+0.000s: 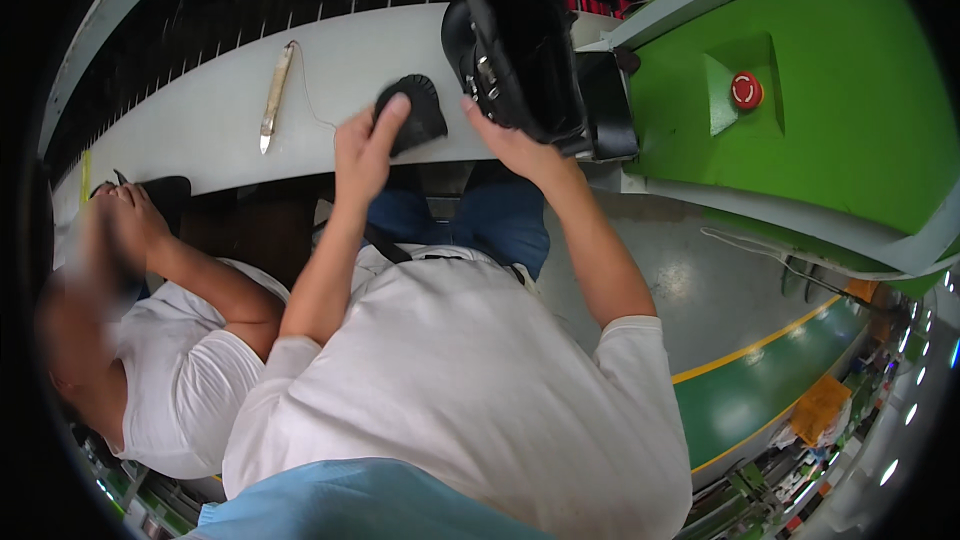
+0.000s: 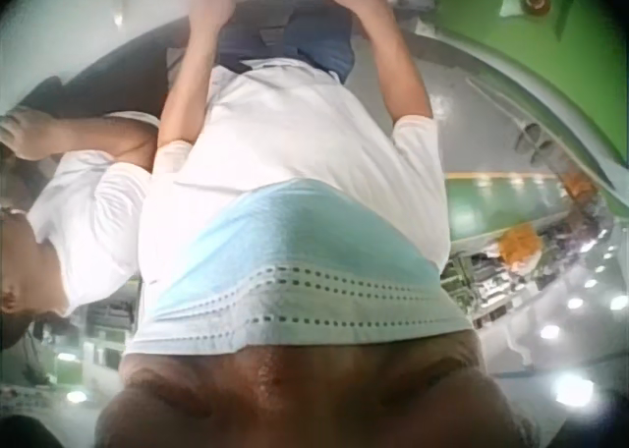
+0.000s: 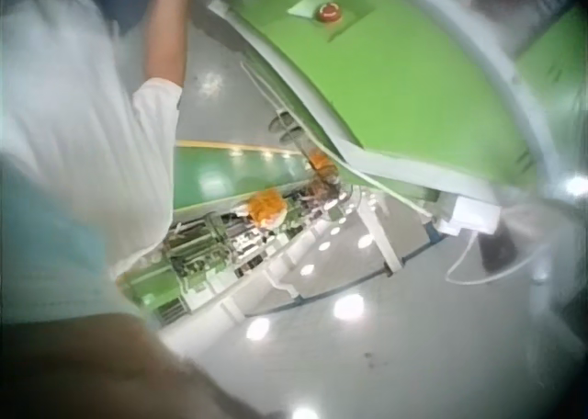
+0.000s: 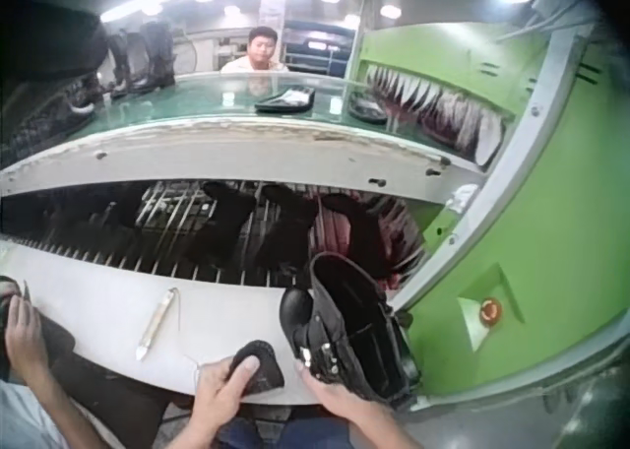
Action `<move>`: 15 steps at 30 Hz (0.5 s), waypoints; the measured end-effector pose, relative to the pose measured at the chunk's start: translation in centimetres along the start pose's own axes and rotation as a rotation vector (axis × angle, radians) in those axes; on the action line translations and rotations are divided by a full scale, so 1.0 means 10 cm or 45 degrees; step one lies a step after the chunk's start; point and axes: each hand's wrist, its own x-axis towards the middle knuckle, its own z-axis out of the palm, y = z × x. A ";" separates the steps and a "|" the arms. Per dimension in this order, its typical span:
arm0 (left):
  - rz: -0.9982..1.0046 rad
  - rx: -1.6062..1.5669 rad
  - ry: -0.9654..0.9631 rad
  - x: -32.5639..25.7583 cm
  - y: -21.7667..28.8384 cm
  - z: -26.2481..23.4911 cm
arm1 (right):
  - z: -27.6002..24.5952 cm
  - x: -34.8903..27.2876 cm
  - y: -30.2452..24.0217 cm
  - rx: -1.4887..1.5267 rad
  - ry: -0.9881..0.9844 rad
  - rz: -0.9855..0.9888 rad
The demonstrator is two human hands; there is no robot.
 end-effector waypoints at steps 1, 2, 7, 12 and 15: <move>-0.020 0.043 -0.016 0.13 0.16 -0.08 | 0.01 0.01 -0.02 0.001 0.010 0.047; 0.106 -0.229 0.024 0.22 0.37 -0.06 | 0.10 0.01 0.09 -0.101 0.161 -0.059; 0.212 -0.313 -0.089 0.78 0.74 -0.28 | 0.23 -0.20 0.07 0.265 0.313 0.133; 0.118 -0.423 -0.247 0.99 0.39 -0.20 | 0.42 -0.52 0.14 0.227 0.437 0.129; 0.108 -0.449 -0.276 1.07 0.17 -0.18 | 0.40 -0.61 -0.04 0.110 0.490 0.027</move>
